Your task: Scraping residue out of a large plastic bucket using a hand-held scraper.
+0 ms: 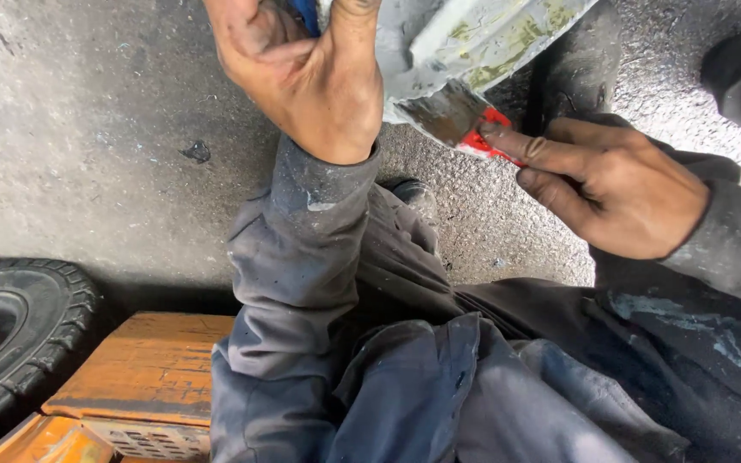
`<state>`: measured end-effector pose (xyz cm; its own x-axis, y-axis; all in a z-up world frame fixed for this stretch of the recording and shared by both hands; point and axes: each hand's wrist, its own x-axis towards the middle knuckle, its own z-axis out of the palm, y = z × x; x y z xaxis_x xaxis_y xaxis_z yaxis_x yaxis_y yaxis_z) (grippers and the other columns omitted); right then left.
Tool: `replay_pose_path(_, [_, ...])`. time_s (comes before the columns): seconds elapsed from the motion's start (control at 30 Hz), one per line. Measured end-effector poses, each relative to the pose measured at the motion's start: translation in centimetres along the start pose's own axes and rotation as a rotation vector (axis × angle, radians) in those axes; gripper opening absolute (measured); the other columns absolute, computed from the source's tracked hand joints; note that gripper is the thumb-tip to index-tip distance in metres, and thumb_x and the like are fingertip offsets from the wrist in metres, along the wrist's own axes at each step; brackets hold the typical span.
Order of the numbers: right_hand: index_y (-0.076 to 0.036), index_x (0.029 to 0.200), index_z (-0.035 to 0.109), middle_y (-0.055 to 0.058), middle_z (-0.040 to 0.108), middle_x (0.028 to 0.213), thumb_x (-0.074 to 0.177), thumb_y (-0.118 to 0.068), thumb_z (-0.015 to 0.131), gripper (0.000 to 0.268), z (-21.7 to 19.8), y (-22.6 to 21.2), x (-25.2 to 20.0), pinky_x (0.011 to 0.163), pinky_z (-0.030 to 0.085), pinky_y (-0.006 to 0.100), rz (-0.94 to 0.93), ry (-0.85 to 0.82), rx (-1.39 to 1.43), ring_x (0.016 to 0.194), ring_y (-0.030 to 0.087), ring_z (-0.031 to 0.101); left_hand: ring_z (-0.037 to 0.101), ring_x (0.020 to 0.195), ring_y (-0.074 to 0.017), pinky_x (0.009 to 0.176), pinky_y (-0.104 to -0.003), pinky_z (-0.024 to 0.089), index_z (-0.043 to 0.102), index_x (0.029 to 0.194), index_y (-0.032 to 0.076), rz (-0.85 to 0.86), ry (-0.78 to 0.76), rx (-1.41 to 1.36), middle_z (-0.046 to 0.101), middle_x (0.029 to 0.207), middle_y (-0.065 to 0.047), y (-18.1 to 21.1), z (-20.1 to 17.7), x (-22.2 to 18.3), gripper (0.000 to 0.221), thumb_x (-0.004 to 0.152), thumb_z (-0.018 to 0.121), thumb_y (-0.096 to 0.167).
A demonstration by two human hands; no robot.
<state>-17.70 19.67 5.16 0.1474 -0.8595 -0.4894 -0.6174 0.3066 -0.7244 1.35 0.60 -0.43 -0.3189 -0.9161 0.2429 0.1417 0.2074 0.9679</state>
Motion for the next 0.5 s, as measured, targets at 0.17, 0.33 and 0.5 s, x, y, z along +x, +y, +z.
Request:
replay_pose_path(0.17, [-0.003,0.115,0.072,0.015,0.065,0.085,0.096,-0.012,0.066,0.022,0.9,-1.2,1.6,0.059,0.054,0.042,-0.144,0.118,0.196,0.065,0.028,0.067,0.060,0.103,-0.0087,0.092,-0.024,0.047,0.055,0.127,0.006,-0.023,-0.014,0.036,0.063,0.116,-0.002,0.5,0.4,0.4,0.035,0.106,0.083,0.011])
replay_pose_path(0.33, [0.000,0.142,0.059,0.017,0.072,0.102,0.102,-0.011,0.059,0.042,-1.4,-3.6,1.2,0.070,0.058,0.040,-0.157,0.193,0.356,0.081,0.027,0.073,0.058,0.102,-0.0088,0.093,-0.023,0.046,0.055,0.125,0.006,0.001,0.007,0.013,0.061,0.115,-0.001,0.6,1.2,0.1,0.035,0.106,0.083,0.011])
replay_pose_path(0.5, [-0.016,0.153,0.057,0.016,0.071,0.088,0.104,-0.018,0.057,0.049,-3.1,-0.4,1.1,0.054,0.054,0.041,0.171,-0.008,0.570,0.060,0.029,0.064,0.056,0.106,-0.0087,0.097,-0.023,0.045,0.055,0.128,0.006,-0.012,-0.034,0.022,0.059,0.118,-0.001,1.1,0.9,-0.1,0.037,0.107,0.085,0.008])
